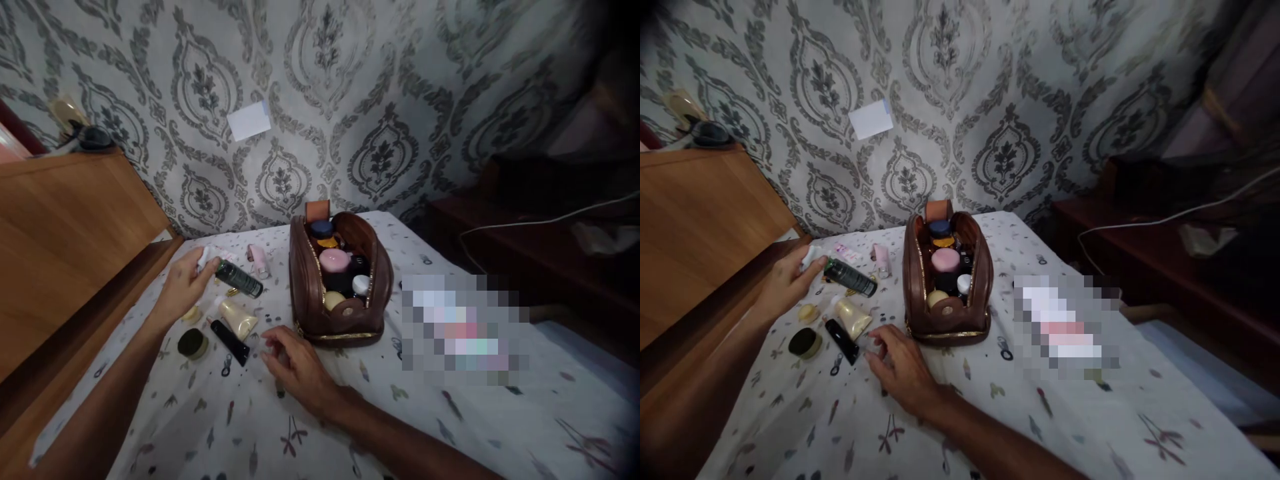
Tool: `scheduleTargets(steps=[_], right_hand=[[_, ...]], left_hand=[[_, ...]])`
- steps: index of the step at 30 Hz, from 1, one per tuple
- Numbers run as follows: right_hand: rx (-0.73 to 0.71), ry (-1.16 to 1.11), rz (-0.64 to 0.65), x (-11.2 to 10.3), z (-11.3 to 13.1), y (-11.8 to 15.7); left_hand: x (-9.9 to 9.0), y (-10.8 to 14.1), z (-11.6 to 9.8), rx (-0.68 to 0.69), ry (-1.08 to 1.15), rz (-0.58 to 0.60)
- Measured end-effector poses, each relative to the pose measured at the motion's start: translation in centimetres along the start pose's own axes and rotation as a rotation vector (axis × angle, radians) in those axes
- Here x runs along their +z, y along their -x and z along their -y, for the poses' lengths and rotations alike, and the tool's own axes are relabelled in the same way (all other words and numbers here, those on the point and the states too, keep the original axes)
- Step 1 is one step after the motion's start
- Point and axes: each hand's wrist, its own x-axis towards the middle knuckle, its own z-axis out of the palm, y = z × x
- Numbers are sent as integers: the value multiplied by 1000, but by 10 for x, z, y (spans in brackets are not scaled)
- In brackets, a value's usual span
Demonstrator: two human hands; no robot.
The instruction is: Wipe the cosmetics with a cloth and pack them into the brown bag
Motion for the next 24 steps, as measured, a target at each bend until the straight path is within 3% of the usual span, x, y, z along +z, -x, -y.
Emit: scheduleTargets(steps=[5,10,17,21,24], right_hand=[[4,4,-14,0,1,2],[41,18,-83,-2,3,4],[-24,-51,-30,-6,5,5],[-12,-195,32,-7,6,4],[32,-240,106,-6,8,5]], left_hand=[[-2,8,-20,82,34,14],[-5,17,-40,151,98,141],[-9,43,-72,140,217,190],[1,50,-79,64,304,62],[20,61,-79,-150,537,42]])
